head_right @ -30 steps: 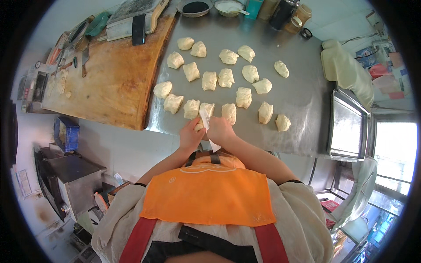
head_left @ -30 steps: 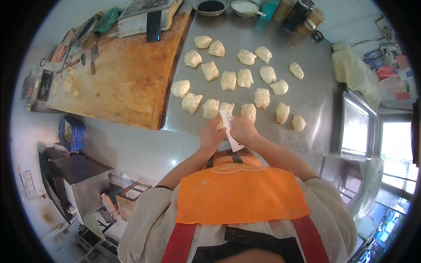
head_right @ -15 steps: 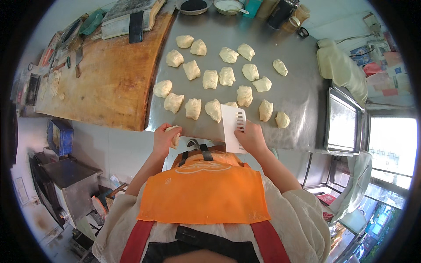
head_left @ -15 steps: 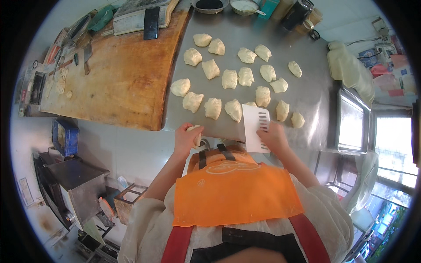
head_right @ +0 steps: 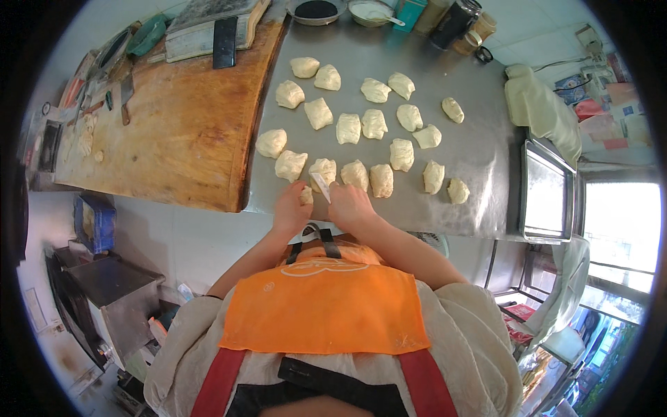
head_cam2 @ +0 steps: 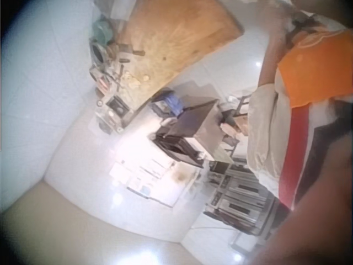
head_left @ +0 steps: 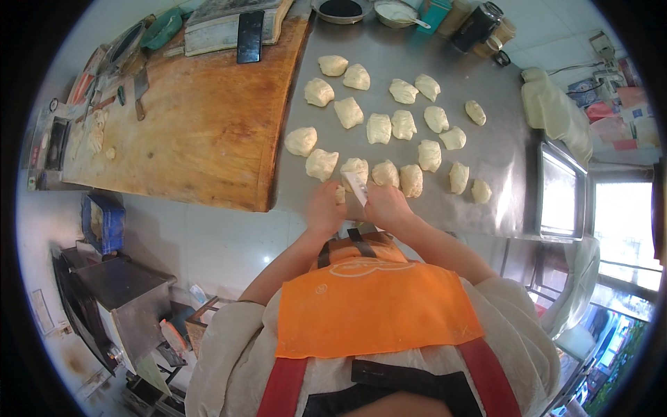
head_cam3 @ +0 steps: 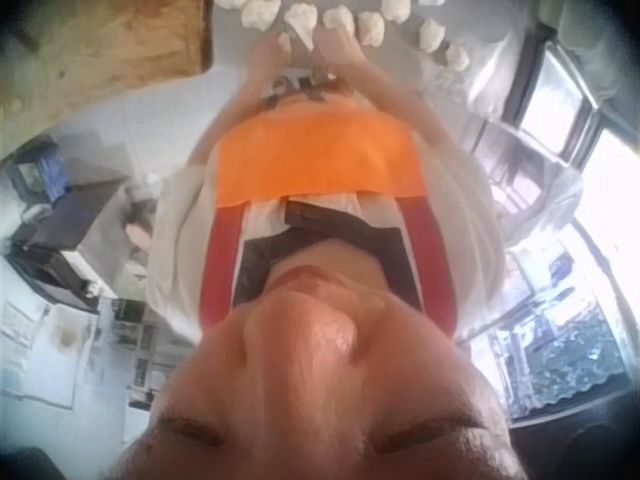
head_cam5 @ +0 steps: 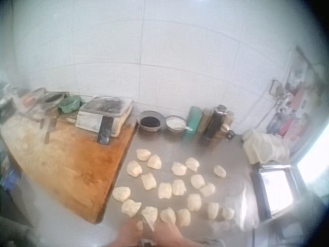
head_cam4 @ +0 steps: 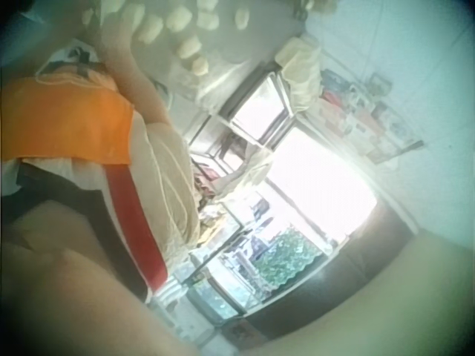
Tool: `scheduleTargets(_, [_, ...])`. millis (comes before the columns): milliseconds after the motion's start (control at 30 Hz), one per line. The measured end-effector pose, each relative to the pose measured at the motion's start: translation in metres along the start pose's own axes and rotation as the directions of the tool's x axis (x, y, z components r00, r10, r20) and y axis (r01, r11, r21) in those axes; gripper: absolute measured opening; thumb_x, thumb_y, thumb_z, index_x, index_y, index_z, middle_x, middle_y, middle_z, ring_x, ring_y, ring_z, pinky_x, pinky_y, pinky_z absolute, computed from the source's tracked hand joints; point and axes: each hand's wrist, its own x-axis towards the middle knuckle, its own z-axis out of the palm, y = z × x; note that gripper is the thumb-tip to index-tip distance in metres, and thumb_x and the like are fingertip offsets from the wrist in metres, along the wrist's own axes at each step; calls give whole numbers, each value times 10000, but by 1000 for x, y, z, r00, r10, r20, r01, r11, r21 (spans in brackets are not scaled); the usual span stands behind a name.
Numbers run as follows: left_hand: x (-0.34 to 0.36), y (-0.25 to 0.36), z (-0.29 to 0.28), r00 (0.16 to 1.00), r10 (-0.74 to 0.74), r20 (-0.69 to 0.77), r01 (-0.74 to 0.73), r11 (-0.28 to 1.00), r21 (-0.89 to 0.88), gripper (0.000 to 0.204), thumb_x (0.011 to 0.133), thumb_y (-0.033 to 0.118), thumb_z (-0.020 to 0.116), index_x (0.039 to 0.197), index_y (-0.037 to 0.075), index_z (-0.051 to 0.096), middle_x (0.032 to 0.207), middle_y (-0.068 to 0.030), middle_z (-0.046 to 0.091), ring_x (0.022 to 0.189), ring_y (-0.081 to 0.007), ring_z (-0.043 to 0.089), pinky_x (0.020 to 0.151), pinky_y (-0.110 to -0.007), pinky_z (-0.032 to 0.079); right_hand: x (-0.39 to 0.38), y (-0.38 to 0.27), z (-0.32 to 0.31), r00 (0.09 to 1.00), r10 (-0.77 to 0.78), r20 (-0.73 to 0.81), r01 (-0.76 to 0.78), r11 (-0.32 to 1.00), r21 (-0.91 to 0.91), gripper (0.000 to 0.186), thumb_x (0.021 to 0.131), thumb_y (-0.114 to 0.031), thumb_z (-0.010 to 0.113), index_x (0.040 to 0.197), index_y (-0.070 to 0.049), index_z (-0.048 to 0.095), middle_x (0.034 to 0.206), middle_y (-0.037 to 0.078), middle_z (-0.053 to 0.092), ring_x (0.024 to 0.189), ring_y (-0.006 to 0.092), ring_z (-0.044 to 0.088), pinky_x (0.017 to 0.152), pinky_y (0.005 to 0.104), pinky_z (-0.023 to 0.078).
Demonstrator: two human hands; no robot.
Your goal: The person cuts a large piece of dough into smaller portions with a bench scraper, shapes the dough by hand, scrubs a metal baking tray with a brush, and retrieves a package from a refrigerator.
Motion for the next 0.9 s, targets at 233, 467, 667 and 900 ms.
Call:
scheduleTargets(233, [14,1,3,985,-167,51,171,981,-88,497,725,82,721,1200,28,584,1109,-167,654,996,-346,640,886,-380,513,20,11,9,966,145,212,-238,819,522,219,754,-128,626,865,60,640,790,202,675,739,298,682,689,405,534])
scheduleTargets(467, [21,-36,-78,947,-319,33,306,869,-389,482,670,159,801,1096,-3,646,1075,-100,654,991,-247,635,880,-323,505,5,-48,-13,988,-8,-155,81,877,473,191,781,-116,580,849,62,604,763,211,677,707,335,680,671,430,540])
scheduleTargets(667, [48,-63,-62,959,-237,156,280,875,-395,542,683,212,758,1160,0,609,1134,-204,645,1071,-344,620,925,-377,491,66,-60,33,996,-2,-89,14,992,128,235,765,-122,551,926,19,650,903,250,669,859,420,650,751,453,529])
scheduleTargets(900, [42,-79,-88,918,-233,320,247,969,-2,456,683,162,808,1088,33,644,1067,-166,682,949,-313,660,827,-380,520,63,-38,25,975,-148,164,91,945,314,207,776,-142,581,836,43,651,759,218,661,695,327,665,660,414,533])
